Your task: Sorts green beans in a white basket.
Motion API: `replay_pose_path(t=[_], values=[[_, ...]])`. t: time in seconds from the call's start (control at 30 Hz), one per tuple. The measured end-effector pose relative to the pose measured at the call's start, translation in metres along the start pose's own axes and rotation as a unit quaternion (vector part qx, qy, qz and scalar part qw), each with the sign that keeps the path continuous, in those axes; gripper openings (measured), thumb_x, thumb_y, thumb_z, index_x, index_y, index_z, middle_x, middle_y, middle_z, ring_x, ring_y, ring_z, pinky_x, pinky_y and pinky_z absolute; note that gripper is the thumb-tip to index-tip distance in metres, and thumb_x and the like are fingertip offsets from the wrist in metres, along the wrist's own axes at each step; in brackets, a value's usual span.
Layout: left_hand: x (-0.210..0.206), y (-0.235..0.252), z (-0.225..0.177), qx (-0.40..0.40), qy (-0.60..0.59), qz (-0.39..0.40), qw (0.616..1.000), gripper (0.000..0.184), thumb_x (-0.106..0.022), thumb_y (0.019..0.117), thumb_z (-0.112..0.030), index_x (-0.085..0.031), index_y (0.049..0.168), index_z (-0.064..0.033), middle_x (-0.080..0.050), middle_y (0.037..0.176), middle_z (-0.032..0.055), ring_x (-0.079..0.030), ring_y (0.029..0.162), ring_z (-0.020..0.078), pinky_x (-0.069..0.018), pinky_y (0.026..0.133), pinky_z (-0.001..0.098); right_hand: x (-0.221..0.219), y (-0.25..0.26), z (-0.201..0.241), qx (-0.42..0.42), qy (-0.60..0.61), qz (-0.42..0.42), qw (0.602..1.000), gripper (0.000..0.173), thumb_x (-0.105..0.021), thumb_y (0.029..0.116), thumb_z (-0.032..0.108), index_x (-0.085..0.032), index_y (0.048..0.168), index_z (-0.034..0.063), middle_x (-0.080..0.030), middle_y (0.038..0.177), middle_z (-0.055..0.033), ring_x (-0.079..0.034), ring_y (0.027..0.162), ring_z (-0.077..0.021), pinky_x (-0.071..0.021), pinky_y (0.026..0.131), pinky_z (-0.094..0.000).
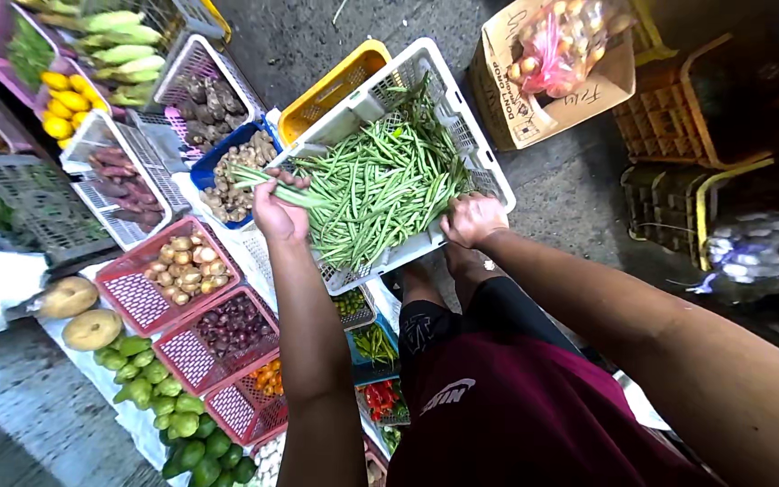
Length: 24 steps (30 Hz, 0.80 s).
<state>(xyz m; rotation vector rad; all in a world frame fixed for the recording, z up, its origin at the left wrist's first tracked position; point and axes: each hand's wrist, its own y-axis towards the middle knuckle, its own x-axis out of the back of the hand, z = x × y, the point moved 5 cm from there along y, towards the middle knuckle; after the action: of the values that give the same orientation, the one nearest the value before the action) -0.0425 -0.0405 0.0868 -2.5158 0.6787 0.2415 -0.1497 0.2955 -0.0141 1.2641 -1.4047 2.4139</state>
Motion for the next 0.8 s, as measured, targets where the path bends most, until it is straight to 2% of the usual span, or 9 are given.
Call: replay_pose_path(t=[0.07,0.13,0.17,0.2,0.27,0.33,0.53,0.73,0.8], values=[[-0.004,-0.001,-0.004,-0.002,0.077,-0.004,0.997,0.018,-0.04,0.1028,-0.009,-0.058,0.099,-0.013,-0.05,0.063,-0.0054,-0.05,0.051,0.0093,-0.053,0.057,0.0295,-0.001,0.0,-0.001,0.001,-0.001,-0.006,1.0,0.049,-0.047,0.0947,0.052,-0.071,0.104,0.0097,-0.072,0.108,-0.0137,-0.068,0.109,-0.034,-0.0534,0.088,-0.0558],[-0.008,-0.002,0.012,0.037,0.271,-0.032,0.961,0.005,-0.057,0.1027,-0.014,-0.06,0.104,-0.0101,-0.049,0.065,-0.0049,-0.045,0.048,0.0068,-0.0484,0.049,0.0246,0.001,0.0,0.0,0.0,0.002,-0.005,1.0,0.049,-0.047,0.095,0.052,-0.071,0.104,0.0095,-0.072,0.109,-0.0141,-0.067,0.11,-0.0348,-0.0533,0.088,-0.0564],[-0.009,0.0,0.03,0.06,0.388,-0.038,0.919,0.014,-0.064,0.1003,-0.02,-0.062,0.107,-0.0075,-0.053,0.07,-0.0007,-0.049,0.052,0.0095,-0.0492,0.05,0.0276,0.001,0.0,0.0,-0.001,0.003,-0.003,1.0,0.049,-0.047,0.0949,0.052,-0.071,0.105,0.0097,-0.072,0.11,-0.0139,-0.067,0.111,-0.0349,-0.0532,0.088,-0.0564],[-0.011,0.002,0.05,0.083,0.496,-0.036,0.863,0.026,-0.07,0.0968,-0.027,-0.067,0.111,-0.0051,-0.062,0.08,0.0063,-0.057,0.062,0.0161,-0.0526,0.057,0.0361,0.001,0.0,0.001,-0.001,0.003,-0.001,1.0,0.049,-0.047,0.0946,0.052,-0.071,0.105,0.0099,-0.072,0.11,-0.0137,-0.067,0.111,-0.0348,-0.0532,0.089,-0.0561],[-0.015,0.009,0.094,0.134,0.645,-0.012,0.752,0.042,-0.072,0.094,-0.038,-0.069,0.121,-0.0057,-0.072,0.105,0.0169,-0.07,0.097,0.033,-0.0557,0.087,0.0591,0.002,0.0,0.0,0.0,0.003,0.006,1.0,0.05,-0.047,0.0946,0.052,-0.071,0.106,0.01,-0.072,0.111,-0.0135,-0.067,0.112,-0.0343,-0.0529,0.09,-0.0556],[-0.009,0.016,0.13,0.153,0.716,0.002,0.681,0.046,-0.069,0.0937,-0.04,-0.067,0.127,-0.0084,-0.072,0.112,0.0196,-0.07,0.108,0.0392,-0.0539,0.092,0.0659,0.001,0.001,0.0,-0.002,0.003,0.01,1.0,0.05,-0.047,0.0943,0.052,-0.071,0.108,0.0105,-0.071,0.112,-0.0129,-0.067,0.112,-0.0338,-0.0531,0.09,-0.0555],[-0.01,0.023,0.11,0.112,0.668,-0.068,0.733,0.027,-0.063,0.0955,-0.028,-0.069,0.111,-0.0063,-0.072,0.1,0.017,-0.07,0.098,0.035,-0.0539,0.085,0.0616,-0.003,0.003,-0.002,0.006,0.016,-0.007,1.0,0.05,-0.046,0.0946,0.052,-0.071,0.109,0.0106,-0.072,0.111,-0.0137,-0.066,0.113,-0.0352,-0.0531,0.088,-0.0568],[-0.033,0.037,0.146,0.132,0.716,0.051,0.684,0.038,-0.069,0.0952,-0.039,-0.072,0.12,-0.0104,-0.073,0.109,0.0179,-0.07,0.106,0.0376,-0.0543,0.091,0.0657,-0.003,0.004,-0.001,0.006,0.015,-0.008,1.0,0.05,-0.046,0.0942,0.052,-0.071,0.109,0.0107,-0.071,0.111,-0.0136,-0.066,0.112,-0.0352,-0.0529,0.088,-0.0561],[-0.031,0.04,0.127,0.095,0.672,0.002,0.735,0.035,-0.066,0.0962,-0.036,-0.072,0.117,-0.0083,-0.073,0.105,0.0178,-0.07,0.102,0.0358,-0.0544,0.09,0.0639,-0.002,0.004,-0.001,0.007,0.019,-0.012,1.0,0.051,-0.046,0.0944,0.052,-0.071,0.11,0.0101,-0.071,0.112,-0.0139,-0.066,0.112,-0.0356,-0.053,0.088,-0.0564]])
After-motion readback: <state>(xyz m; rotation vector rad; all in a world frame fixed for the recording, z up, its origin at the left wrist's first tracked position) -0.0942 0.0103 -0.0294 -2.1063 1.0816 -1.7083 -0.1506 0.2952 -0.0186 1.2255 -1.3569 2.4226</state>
